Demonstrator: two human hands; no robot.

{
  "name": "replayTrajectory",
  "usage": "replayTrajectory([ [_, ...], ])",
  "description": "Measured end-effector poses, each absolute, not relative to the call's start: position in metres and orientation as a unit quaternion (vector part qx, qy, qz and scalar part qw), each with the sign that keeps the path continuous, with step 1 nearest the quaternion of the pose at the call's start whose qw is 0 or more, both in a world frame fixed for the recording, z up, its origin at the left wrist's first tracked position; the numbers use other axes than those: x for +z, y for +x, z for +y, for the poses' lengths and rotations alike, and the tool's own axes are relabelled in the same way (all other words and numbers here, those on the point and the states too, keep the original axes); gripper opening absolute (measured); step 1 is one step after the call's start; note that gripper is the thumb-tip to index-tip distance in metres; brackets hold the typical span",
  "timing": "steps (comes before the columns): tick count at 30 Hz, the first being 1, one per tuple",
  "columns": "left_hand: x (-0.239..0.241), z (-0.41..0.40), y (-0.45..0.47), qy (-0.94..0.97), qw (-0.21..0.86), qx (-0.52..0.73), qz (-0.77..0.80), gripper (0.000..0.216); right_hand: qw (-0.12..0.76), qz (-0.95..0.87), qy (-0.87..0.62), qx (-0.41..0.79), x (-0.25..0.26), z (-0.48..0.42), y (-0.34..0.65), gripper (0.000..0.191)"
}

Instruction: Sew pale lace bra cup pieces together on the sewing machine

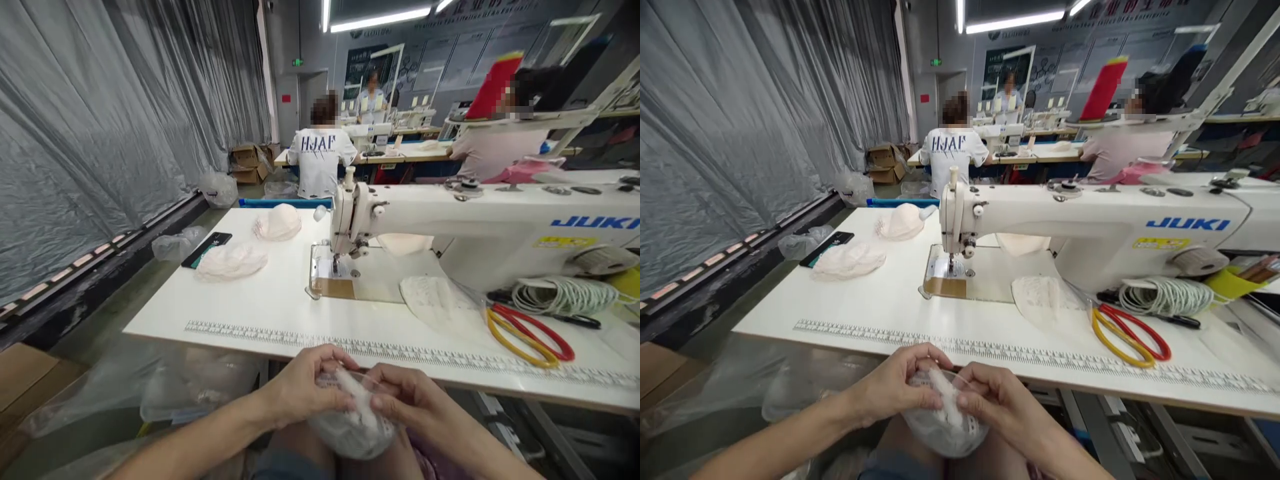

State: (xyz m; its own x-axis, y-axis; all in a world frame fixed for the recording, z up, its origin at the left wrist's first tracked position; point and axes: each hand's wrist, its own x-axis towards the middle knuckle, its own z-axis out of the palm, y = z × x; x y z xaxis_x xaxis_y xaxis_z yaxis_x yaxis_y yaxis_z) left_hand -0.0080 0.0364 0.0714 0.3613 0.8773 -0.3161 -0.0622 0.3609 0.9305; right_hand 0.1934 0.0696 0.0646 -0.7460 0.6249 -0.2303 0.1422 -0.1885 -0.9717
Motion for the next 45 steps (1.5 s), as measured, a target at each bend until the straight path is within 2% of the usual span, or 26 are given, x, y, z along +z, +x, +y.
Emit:
replayTrajectory([
  [9,0.057,0.020,-0.005,0.572,0.632,0.278,0.443,0.049,0.163,-0.609,-0.372,0.682,0.050,0.048,0.198,0.034],
  [18,0.049,0.014,-0.003,0.680,0.507,0.255,0.464,0.055,0.167,-0.581,-0.367,0.707,0.033,0.040,0.193,0.032],
  [23,0.042,0.015,-0.005,0.607,0.567,0.214,0.514,0.054,0.160,-0.577,-0.389,0.701,0.028,0.042,0.196,0.031],
  [28,0.036,0.014,-0.005,0.552,0.613,0.192,0.532,0.023,0.144,-0.595,-0.391,0.687,0.024,0.043,0.199,0.028],
  [32,0.037,0.014,-0.004,0.557,0.611,0.208,0.523,0.013,0.132,-0.601,-0.366,0.699,0.023,0.044,0.198,0.025],
  [37,0.037,0.015,-0.006,0.559,0.612,0.204,0.521,0.012,0.121,-0.584,-0.362,0.716,0.021,0.044,0.191,0.029],
  [45,0.034,0.017,-0.006,0.520,0.645,0.224,0.513,0.021,0.121,-0.613,-0.387,0.678,0.019,0.046,0.188,0.035],
])
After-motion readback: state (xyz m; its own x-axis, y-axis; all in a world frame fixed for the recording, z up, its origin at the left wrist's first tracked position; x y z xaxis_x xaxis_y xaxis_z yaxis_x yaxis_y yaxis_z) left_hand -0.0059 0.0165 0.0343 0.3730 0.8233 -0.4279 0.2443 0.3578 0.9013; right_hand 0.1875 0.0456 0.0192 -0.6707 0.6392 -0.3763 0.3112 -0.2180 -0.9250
